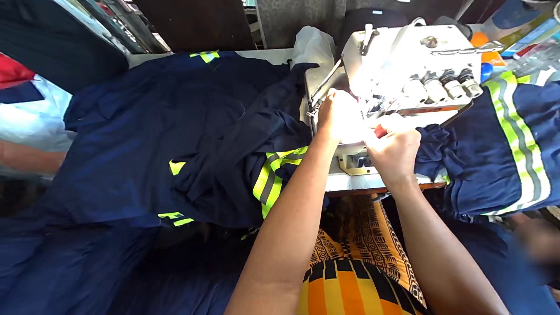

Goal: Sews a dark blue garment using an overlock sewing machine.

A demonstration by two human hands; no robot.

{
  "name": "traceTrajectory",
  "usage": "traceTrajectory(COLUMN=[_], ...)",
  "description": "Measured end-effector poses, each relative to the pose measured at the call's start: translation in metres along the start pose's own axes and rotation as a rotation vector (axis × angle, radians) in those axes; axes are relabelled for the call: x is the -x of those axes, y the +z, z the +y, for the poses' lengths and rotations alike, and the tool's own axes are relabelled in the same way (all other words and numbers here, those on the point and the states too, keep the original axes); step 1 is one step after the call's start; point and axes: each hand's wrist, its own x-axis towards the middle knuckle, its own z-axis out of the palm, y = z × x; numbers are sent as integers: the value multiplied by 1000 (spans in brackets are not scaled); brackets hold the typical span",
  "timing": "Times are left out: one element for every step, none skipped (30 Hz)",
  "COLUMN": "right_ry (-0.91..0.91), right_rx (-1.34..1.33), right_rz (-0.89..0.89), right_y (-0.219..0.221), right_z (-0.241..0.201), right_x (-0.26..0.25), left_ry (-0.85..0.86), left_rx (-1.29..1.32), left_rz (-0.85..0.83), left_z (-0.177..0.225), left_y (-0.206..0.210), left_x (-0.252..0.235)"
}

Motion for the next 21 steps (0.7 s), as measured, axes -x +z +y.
traceTrajectory(right_ry=[1, 7, 16, 22, 21, 19, 18, 19, 21, 23, 24, 21, 17, 12, 12, 15, 23, 27, 24, 24, 25], right_rx=[-1, -4, -10, -12, -8, -8, -9, -12, -13, -14, -13, -9, -6, -2, 0, -2, -4, -6, -5, -10, -11], right_rz=[0, -2, -9, -10, -4, 0, 0, -8, -16, -18, -21, -20, -16, -11, -8, -10, -19, -20, -17, -20, -24], right_y=[0, 0, 0, -1, -1, 0, -1, -1, -1, -1, -1, -1, -1, -1, -1, 0, -1, -1, -1, -1, -1], right_z=[0, 0, 0, 0, 0, 0, 0, 0, 0, -1, -1, -1, -1, -1, -1, -1, -1, -1, -2, -2, -2], right_x=[0, 0, 1, 1, 1, 1, 1, 1, 1, 0, 0, 0, 0, 0, 0, 1, 1, 1, 1, 1, 0], left_ry=[8, 17, 22, 31, 38, 43, 40, 35, 35, 39, 47, 52, 55, 57, 63, 71, 81, 92, 94, 93, 89], left_rx=[-15, -32, -46, -61, -72, -71, -66, -60, -63, -66, -69, -79, -87, -88, -79, -63, -47, -45, -48, -47, -47], left_rz=[-1, -3, -8, -3, -4, -4, -2, 3, 8, 7, 2, -4, -11, -15, -10, -5, -2, 3, 1, 0, -1], left_z=[0, 0, -1, -1, -2, -3, -3, -3, -2, -2, -1, -1, 0, 0, -1, -2, -4, -4, -4, -5, -5], left_y=[0, 0, 0, 0, 0, 0, 0, 0, 0, -1, -1, -2, -3, -4, -4, -3, -3, -3, -3, -3, -2], left_x=[0, 1, 1, 0, -1, -1, -1, 0, 0, 1, 1, 2, 2, 2, 2, 2, 2, 2, 2, 1, 0])
